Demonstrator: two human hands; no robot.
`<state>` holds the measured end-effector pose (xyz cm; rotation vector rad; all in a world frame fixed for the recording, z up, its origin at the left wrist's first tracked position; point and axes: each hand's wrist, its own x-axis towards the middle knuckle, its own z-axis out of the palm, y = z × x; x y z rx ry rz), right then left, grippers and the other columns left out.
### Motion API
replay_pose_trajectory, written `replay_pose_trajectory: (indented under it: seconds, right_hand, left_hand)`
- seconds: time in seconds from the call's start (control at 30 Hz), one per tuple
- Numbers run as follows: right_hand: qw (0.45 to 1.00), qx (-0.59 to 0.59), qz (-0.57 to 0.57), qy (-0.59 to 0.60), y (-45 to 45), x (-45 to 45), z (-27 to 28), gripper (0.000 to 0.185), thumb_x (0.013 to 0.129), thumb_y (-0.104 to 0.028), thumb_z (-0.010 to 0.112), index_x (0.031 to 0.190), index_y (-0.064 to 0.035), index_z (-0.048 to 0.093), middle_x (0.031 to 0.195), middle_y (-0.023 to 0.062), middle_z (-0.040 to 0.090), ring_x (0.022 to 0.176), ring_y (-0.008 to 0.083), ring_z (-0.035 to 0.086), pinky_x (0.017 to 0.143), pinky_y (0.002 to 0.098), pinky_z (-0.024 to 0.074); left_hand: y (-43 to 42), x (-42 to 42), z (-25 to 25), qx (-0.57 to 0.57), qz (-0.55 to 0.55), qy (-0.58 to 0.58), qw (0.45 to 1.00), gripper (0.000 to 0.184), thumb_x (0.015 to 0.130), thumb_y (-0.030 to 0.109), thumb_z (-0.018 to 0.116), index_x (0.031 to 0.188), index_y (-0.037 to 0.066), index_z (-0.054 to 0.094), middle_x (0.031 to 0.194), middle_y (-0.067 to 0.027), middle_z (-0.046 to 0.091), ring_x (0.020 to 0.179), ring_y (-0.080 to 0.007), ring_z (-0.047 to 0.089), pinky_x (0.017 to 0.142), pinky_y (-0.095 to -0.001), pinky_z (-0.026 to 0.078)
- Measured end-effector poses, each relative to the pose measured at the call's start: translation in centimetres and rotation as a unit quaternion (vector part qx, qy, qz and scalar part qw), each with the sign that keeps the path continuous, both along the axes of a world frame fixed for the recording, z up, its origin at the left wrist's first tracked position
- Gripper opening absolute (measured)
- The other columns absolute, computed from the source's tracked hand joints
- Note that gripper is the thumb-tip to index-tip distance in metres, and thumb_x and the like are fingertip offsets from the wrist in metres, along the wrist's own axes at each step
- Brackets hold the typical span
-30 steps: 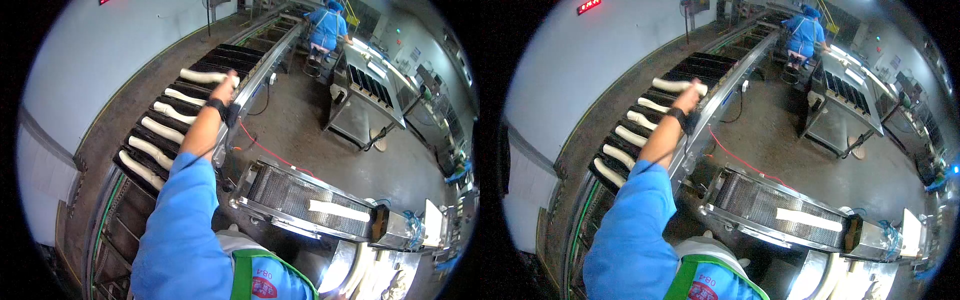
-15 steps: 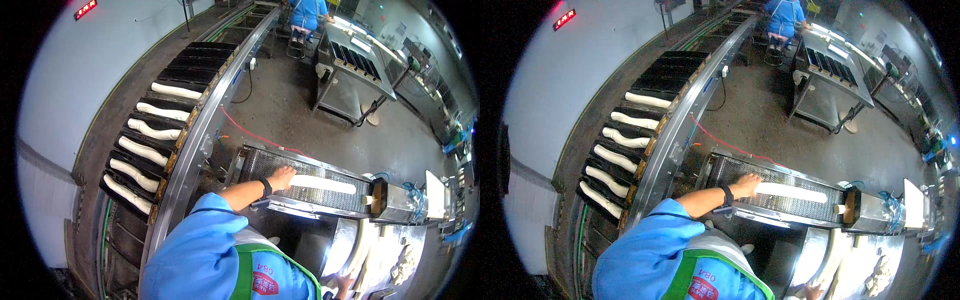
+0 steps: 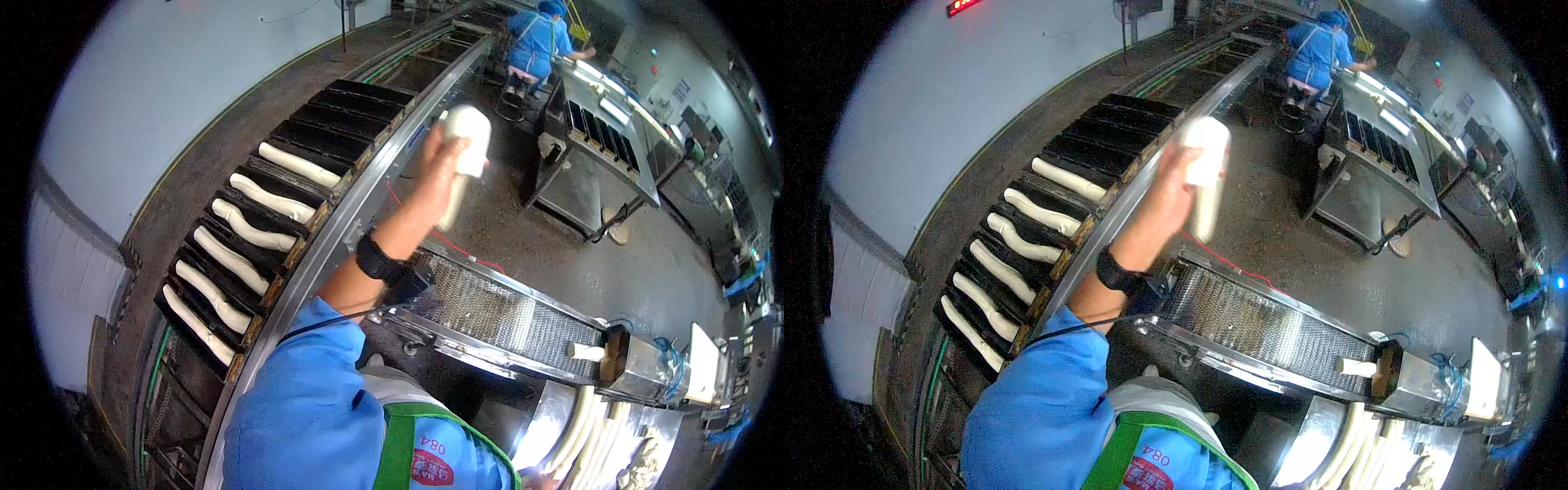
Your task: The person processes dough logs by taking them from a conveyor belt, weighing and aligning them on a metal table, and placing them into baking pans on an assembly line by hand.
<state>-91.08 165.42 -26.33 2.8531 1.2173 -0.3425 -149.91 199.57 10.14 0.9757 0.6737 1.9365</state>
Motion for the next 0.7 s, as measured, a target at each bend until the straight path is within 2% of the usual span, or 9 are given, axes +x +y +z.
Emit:
replay_pose_trajectory:
  seconds: [0.1,0.17,0.3,0.33,0.37,0.4,0.43,0.5,0.7]
  right_hand:
    - [1.0,0.004,-0.004,0.019,0.9,-1.4,0.9,0.056,0.065,-0.034,0.062,0.106,0.0013,0.048,0.103,0.019,0.045,0.088,0.0273,0.048,0.076,0.0345,0.0379]
    - [0.999,0.009,-0.006,0.034,1.5,-2.2,1.6,0.055,0.065,-0.034,0.062,0.105,0.0014,0.049,0.103,0.0183,0.045,0.088,0.0267,0.048,0.076,0.0342,0.0378]
    - [0.995,0.039,-0.01,0.091,2.7,-3.1,3.8,0.054,0.065,-0.033,0.063,0.105,0.0015,0.049,0.102,0.017,0.046,0.088,0.0254,0.048,0.076,0.0335,0.0377]
    - [0.992,0.052,-0.014,0.117,3.4,-3.5,4.7,0.054,0.065,-0.032,0.063,0.105,0.0016,0.049,0.102,0.0167,0.046,0.088,0.0251,0.048,0.076,0.0333,0.0377]
    - [0.985,0.075,-0.023,0.153,4.0,-3.8,5.8,0.054,0.064,-0.032,0.063,0.105,0.0016,0.049,0.102,0.0164,0.046,0.088,0.0248,0.048,0.076,0.0332,0.0376]
    - [0.976,0.1,-0.028,0.19,5.0,-4.0,7.3,0.054,0.064,-0.032,0.063,0.104,0.0016,0.049,0.102,0.016,0.047,0.088,0.0245,0.048,0.076,0.033,0.0376]
    - [0.964,0.129,-0.031,0.231,5.8,-4.0,9.0,0.054,0.064,-0.031,0.063,0.104,0.0017,0.049,0.102,0.0157,0.047,0.088,0.0242,0.047,0.076,0.0328,0.0376]
    - [0.938,0.179,-0.032,0.296,8.0,-4.8,13.0,0.053,0.064,-0.031,0.063,0.104,0.0018,0.05,0.101,0.015,0.047,0.088,0.0235,0.047,0.076,0.0325,0.0375]
    - [0.863,0.272,0.08,0.418,20.2,-16.4,27.7,0.052,0.064,-0.029,0.064,0.103,0.002,0.05,0.101,0.013,0.048,0.088,0.0217,0.047,0.076,0.0315,0.0373]
  left_hand:
    - [1.3,-5.4,0.6,0.013,0.194,0.065,0.979,0.033,0.073,0.015,0.053,0.101,0.003,0.039,0.091,-0.0101,0.049,0.076,-0.0175,0.054,0.065,-0.0279,0.045]
    - [1.6,-8.8,0.0,-0.004,0.273,0.042,0.961,0.035,0.074,0.016,0.054,0.101,0.002,0.037,0.09,-0.0085,0.049,0.076,-0.0154,0.051,0.066,-0.0273,0.044]
    - [4.8,-18.1,-7.9,-0.097,0.327,0.035,0.939,0.035,0.075,0.024,0.056,0.097,0.002,0.04,0.083,-0.006,0.047,0.076,-0.0139,0.047,0.064,-0.0284,0.04]
    - [4.8,-19.5,-9.8,-0.16,0.33,0.005,0.93,0.037,0.074,0.028,0.057,0.097,0.002,0.045,0.085,-0.0055,0.051,0.075,-0.0142,0.047,0.064,-0.0303,0.039]
    - [5.0,-22.4,-13.7,-0.188,0.218,-0.055,0.956,0.038,0.074,0.032,0.056,0.096,0.002,0.05,0.091,-0.0068,0.052,0.077,-0.0159,0.049,0.068,-0.0308,0.04]
    - [2.6,-20.5,-13.4,-0.24,0.267,-0.103,0.928,0.044,0.072,0.035,0.055,0.096,-0.001,0.053,0.094,-0.0104,0.053,0.083,-0.0168,0.05,0.072,-0.0303,0.04]
    - [3.3,-22.6,-16.7,-0.359,0.325,-0.019,0.875,0.047,0.071,0.036,0.055,0.096,-0.004,0.053,0.097,-0.0151,0.053,0.089,-0.0216,0.051,0.077,-0.0338,0.04]
    - [3.5,-26.5,-22.8,-0.439,0.304,0.22,0.816,0.044,0.069,0.032,0.053,0.103,0.003,0.052,0.106,-0.0197,0.049,0.098,-0.0332,0.047,0.082,-0.0408,0.036]
    - [-0.3,-22.5,-23.3,-0.433,0.327,0.394,0.742,0.041,0.069,0.031,0.052,0.105,0.01,0.048,0.118,-0.0118,0.036,0.113,-0.0307,0.027,0.091,-0.044,0.024]
